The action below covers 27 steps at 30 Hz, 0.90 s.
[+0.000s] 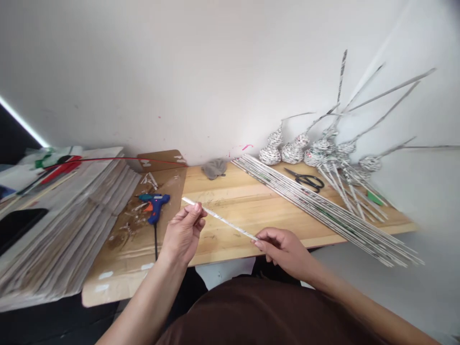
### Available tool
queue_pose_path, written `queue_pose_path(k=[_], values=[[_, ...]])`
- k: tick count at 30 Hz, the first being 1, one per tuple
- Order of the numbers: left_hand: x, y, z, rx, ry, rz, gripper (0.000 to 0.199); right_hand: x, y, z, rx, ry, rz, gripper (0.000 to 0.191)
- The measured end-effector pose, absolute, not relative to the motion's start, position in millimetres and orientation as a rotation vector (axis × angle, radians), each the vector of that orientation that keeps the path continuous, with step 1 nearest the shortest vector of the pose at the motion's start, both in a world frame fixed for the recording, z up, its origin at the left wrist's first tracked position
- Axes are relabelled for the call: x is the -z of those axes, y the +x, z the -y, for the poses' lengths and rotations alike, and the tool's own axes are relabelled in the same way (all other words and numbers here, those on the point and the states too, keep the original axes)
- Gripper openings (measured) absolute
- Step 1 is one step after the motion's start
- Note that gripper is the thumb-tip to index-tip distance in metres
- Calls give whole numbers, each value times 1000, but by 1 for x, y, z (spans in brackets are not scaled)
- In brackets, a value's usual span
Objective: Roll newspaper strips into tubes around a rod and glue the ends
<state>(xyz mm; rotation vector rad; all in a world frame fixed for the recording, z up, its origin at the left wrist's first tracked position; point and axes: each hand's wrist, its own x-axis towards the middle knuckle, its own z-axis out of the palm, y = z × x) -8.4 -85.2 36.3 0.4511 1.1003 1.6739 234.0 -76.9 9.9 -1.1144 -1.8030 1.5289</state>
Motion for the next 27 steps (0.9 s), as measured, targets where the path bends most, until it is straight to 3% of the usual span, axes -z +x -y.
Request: queue_pose_path(k=[5,8,11,18,24,27], values=[[-19,-5,78,-1509,446,-1090,32,-18,266,56,-847,-1262,2075,23],[-6,-10,85,-1485,573,-1203,21,-23,285,23,-324,-1358,2138,28],[2,-26,102,-1512,853,-1498,23,-19,299,-16,6,-1502,2152,34],[-2,-53,155,-1351,1249,-2036,24,-12,282,-70,266,-1504,2213,39],[4,-62,168,-1221,1482,-2073,30,-8,246,-55,93,-1169,2360,26],[14,-69,166,-1162,1695,-2047,21,2,242,-49,39,-1115,2390,24]])
